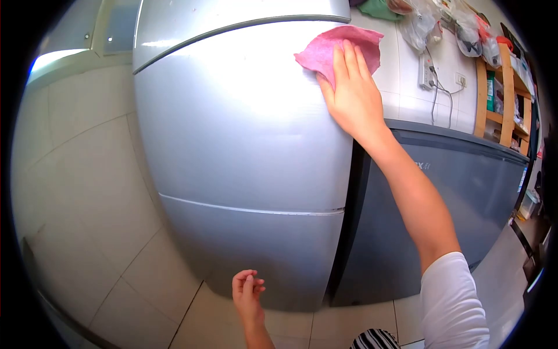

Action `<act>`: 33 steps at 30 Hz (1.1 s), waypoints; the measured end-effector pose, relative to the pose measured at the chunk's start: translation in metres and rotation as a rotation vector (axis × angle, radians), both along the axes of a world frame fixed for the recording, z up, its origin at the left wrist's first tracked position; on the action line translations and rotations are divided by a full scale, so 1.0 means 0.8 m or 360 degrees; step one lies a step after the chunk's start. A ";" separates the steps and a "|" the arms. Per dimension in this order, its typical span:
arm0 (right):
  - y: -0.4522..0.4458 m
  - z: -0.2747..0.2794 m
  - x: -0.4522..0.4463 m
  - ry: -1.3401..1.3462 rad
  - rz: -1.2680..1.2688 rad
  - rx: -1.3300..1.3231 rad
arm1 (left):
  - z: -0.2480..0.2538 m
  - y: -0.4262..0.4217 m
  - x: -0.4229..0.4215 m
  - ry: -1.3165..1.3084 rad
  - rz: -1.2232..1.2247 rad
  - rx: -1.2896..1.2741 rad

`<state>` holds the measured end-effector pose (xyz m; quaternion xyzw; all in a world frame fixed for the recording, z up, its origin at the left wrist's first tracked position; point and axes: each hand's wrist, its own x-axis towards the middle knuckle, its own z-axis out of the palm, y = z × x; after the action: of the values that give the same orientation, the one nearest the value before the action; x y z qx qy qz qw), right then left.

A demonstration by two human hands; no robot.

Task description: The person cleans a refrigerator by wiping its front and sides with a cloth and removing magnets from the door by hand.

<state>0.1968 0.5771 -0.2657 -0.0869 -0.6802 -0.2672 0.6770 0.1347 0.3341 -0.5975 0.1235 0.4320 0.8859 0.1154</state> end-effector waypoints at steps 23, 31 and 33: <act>-0.005 -0.095 0.042 -0.0302 -0.0054 0.0086 | 0.003 0.006 0.008 0.0038 -0.0037 0.0063; -0.001 -0.011 0.020 -0.0088 -0.0085 0.0099 | 0.008 0.006 0.013 -0.0025 -0.0040 0.0044; -0.004 -0.033 0.022 -0.0140 -0.0132 0.0072 | 0.006 0.009 0.012 -0.0002 -0.0057 0.0075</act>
<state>0.2144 0.5736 -0.2918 -0.0878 -0.6988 -0.3138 0.6367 0.1439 0.3410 -0.5931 0.1332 0.4086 0.8938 0.1285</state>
